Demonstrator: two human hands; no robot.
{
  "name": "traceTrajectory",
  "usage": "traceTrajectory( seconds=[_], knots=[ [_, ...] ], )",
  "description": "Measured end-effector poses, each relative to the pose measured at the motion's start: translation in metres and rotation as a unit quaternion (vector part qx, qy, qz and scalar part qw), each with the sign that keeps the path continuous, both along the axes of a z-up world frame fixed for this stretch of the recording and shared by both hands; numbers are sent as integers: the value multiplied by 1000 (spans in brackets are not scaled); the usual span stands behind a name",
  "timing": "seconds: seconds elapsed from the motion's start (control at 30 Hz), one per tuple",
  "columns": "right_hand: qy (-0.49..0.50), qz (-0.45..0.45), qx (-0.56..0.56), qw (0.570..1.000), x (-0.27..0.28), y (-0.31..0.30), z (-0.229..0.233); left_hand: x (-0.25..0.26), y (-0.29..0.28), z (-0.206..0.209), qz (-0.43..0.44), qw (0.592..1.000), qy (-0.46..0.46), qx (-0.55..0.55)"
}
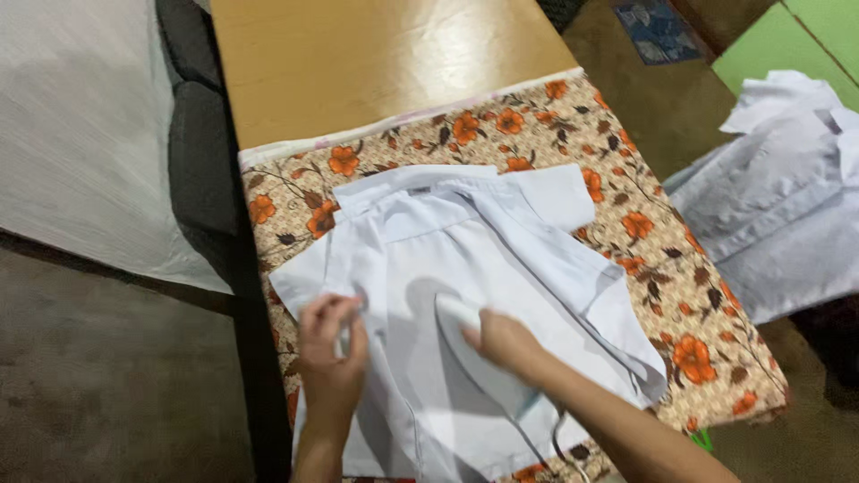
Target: The person irons a white short-sleeved shirt laid out on a floral-patterned tablecloth. They use a handheld electric iron to smooth the front, sleeves, and collar, periodically adjusting the shirt's position and flipping it to iron the back. The person also briefly handles a white cloth during the process.
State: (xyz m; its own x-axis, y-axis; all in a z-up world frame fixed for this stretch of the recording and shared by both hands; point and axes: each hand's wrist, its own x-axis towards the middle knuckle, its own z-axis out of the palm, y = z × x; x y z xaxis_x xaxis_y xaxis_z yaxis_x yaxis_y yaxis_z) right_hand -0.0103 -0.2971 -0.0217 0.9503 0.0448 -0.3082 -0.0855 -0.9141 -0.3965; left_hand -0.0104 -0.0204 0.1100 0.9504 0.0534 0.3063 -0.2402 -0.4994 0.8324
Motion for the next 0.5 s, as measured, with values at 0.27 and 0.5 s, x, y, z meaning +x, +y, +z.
traceTrajectory(
  seconds=[0.27,0.5],
  knots=[
    [123,-96,42,987,64,-20,23,45,-43,58,-120,991,-64,-7],
    [175,-159,56,970,-74,-55,49,119,-103,-36,-226,962,-126,84]
  ],
)
